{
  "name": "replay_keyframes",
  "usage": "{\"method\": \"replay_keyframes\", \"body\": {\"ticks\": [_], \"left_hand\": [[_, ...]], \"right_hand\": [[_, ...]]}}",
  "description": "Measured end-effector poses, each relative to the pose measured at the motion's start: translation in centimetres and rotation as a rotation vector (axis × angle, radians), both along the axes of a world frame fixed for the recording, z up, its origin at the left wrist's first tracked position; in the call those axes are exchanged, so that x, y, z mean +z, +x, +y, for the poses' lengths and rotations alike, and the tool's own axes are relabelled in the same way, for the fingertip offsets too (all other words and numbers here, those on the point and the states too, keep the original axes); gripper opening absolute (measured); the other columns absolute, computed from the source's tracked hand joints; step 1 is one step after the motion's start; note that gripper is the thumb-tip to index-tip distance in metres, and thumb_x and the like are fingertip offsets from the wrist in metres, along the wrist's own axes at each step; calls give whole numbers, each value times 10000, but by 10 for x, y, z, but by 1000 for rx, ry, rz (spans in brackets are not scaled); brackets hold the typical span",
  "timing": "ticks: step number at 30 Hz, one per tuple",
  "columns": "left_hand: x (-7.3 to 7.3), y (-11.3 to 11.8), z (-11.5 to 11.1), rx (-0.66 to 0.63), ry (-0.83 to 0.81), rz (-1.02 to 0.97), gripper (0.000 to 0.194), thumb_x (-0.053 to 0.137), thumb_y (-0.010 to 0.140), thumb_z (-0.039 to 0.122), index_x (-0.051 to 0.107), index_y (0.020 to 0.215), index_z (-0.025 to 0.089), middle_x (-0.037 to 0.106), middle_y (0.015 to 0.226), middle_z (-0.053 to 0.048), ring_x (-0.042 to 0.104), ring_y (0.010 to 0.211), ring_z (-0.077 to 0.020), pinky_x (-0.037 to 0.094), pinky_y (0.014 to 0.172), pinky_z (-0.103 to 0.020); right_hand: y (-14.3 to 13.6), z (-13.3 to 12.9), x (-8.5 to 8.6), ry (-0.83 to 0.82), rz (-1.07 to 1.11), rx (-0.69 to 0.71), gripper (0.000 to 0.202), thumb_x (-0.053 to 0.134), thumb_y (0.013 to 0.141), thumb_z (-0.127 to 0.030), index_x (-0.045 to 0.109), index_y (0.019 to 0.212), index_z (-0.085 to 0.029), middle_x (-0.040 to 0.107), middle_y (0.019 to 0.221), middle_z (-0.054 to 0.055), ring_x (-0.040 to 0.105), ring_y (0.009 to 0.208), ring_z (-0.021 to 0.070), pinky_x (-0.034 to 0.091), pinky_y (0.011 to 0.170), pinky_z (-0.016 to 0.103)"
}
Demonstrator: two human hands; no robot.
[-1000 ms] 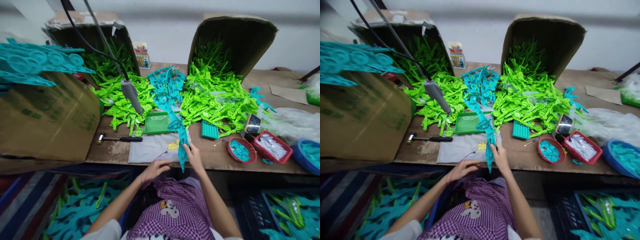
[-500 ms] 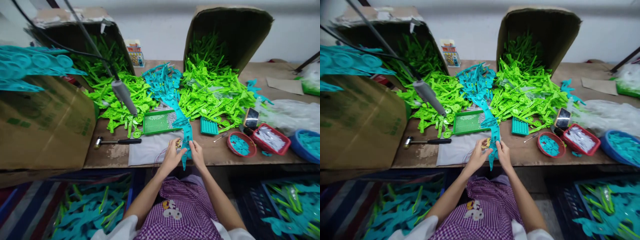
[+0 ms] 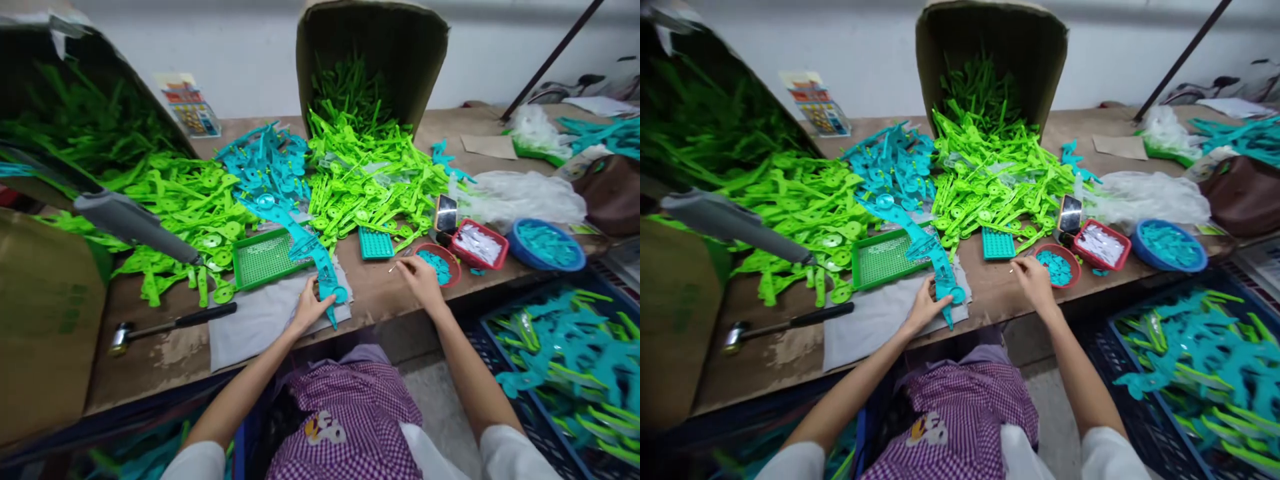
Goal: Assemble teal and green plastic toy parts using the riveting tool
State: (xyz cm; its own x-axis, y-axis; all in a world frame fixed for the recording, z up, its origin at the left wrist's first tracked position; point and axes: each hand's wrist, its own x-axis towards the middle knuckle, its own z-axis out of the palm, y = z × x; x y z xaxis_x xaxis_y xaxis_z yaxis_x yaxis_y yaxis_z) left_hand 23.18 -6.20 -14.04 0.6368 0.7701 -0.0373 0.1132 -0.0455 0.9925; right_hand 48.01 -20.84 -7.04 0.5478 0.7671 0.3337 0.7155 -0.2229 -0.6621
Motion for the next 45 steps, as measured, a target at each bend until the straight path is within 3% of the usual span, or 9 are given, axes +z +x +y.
{"method": "replay_keyframes", "body": {"ticks": [4,11,14,19,25,31,37,41,45], "left_hand": [[-7,-1,-2,27,73,-7,635,752,686,359,454,1209,157,656,1127,-124,679,939,-226,550,830,-365],[-6,-1,-4,54,28,-27,638,750,691,380,433,1197,156,665,1092,-119,678,947,-231,555,822,-362],[-5,-1,-4,64,-4,-50,640,749,698,383,423,1199,155,653,1123,-130,673,971,-230,549,849,-361],[-6,0,-4,44,0,-46,629,744,707,383,428,1202,158,654,1126,-127,672,969,-231,554,837,-362],[-2,0,-7,26,38,-26,594,737,701,346,447,1185,162,650,1128,-113,671,957,-227,552,845,-382],[-3,1,-7,48,49,-25,584,726,709,347,444,1188,166,664,1097,-101,677,936,-222,555,834,-378],[-5,0,-6,39,122,48,620,736,696,364,452,1207,158,651,1137,-115,670,963,-235,553,824,-366],[-8,-1,-5,45,137,41,609,727,713,339,441,1219,157,662,1118,-110,672,957,-232,548,834,-364],[-11,-1,-5,42,135,43,617,727,715,336,435,1227,156,668,1100,-107,679,919,-229,552,815,-364]], "right_hand": [[34,-3,3,-233,-169,-5,296,448,919,-323,689,952,-154,680,951,112,607,866,213,437,780,319],[28,84,-1,-390,-238,28,302,419,944,-298,683,1019,-171,689,1030,105,612,946,209,418,815,296],[22,100,-5,-413,-252,2,324,414,945,-292,691,997,-132,686,1003,155,607,951,244,413,824,334],[-4,80,-37,-344,-367,68,377,467,932,-368,601,1221,-166,597,1267,139,517,1147,272,373,949,386],[-15,59,-64,-242,-478,89,365,437,947,-299,588,1253,-168,600,1288,114,521,1159,275,382,967,416],[-23,30,-53,-158,-377,171,374,409,959,-379,601,1217,-188,632,1220,100,551,1130,247,413,962,383],[15,55,-26,-270,-254,-80,290,416,946,-317,648,1057,-183,654,1020,103,616,909,241,464,780,347],[34,74,-25,-344,-348,40,333,497,901,-264,578,1221,-217,612,1120,114,614,924,249,453,710,324],[46,82,-27,-374,-400,151,251,524,882,-230,636,1106,-224,640,1068,91,616,930,233,450,742,307]]}}
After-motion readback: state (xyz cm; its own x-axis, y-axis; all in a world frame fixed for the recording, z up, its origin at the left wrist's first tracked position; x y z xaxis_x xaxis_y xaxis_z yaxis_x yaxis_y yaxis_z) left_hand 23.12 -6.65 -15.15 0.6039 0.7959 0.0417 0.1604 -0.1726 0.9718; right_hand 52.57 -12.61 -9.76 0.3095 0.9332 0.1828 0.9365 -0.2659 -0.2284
